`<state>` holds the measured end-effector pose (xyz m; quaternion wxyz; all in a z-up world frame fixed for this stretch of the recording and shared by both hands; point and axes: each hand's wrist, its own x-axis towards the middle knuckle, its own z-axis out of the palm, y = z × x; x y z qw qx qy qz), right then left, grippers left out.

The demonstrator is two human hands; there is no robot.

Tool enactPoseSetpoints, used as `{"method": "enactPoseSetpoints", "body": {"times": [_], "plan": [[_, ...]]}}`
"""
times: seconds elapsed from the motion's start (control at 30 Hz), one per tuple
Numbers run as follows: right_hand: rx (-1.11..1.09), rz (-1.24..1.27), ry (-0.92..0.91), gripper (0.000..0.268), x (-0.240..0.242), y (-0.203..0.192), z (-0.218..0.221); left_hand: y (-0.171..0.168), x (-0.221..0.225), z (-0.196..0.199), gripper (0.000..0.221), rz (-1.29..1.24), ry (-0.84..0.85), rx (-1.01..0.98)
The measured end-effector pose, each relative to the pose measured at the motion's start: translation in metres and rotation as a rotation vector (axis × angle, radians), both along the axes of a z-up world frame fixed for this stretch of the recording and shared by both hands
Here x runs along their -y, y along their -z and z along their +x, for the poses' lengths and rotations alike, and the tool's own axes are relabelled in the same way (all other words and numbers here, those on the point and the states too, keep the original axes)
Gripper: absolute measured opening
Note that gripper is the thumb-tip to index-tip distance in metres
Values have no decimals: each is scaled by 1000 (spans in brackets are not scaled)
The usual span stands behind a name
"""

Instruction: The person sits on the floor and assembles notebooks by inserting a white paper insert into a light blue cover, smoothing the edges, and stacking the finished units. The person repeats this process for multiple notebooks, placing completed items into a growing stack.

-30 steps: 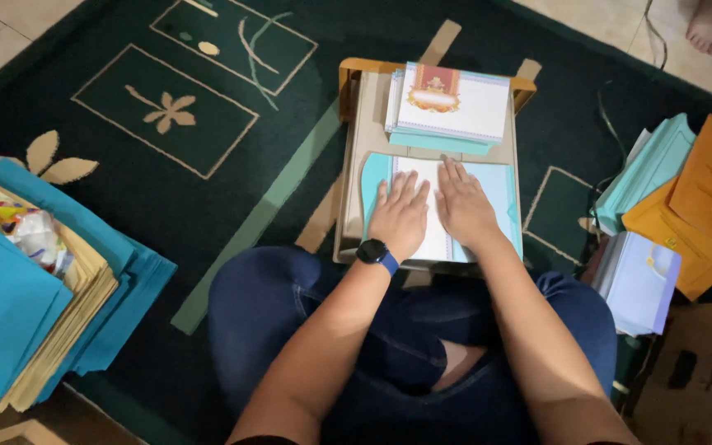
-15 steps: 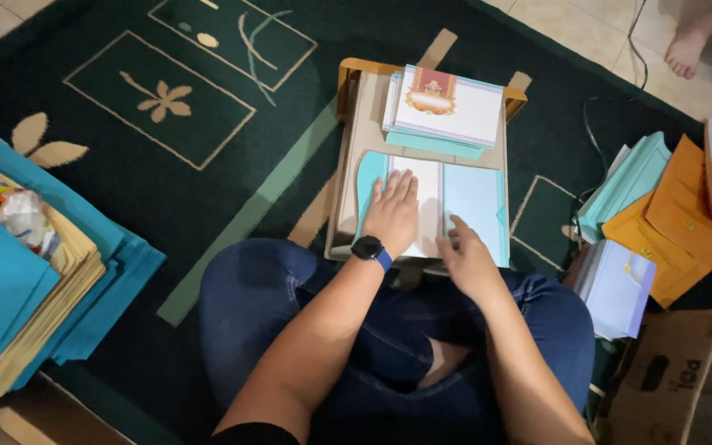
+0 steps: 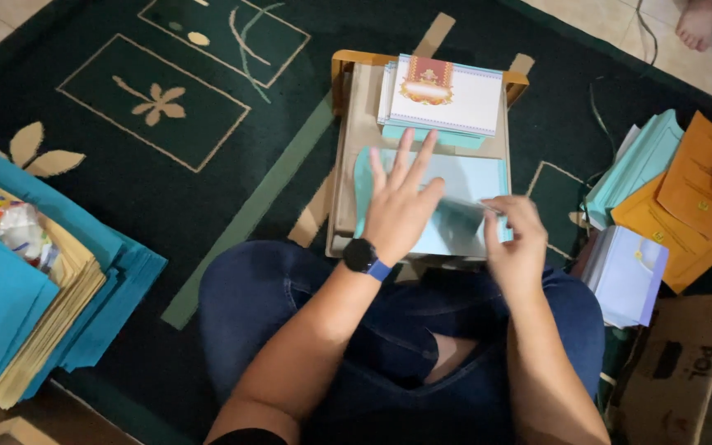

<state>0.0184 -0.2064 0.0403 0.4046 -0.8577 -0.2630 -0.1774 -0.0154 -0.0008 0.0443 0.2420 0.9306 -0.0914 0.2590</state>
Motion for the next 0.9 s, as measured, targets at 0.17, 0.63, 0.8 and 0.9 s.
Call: {"method": "enactPoseSetpoints", "body": {"times": [0.17,0.63,0.8,0.9], "plan": [[-77,227,43,54,-3,28,10,26,-17,7,20,-320,-251,127],[-759,591,-42,41,1,91,33,53,1,16,49,-1163,-366,-394],[-571,70,19,58,-2,85,30,50,5,13,61,4,-328,-178],[-486,-63,67,57,-7,81,26,80,11,26,33,69,-19,-137]]}}
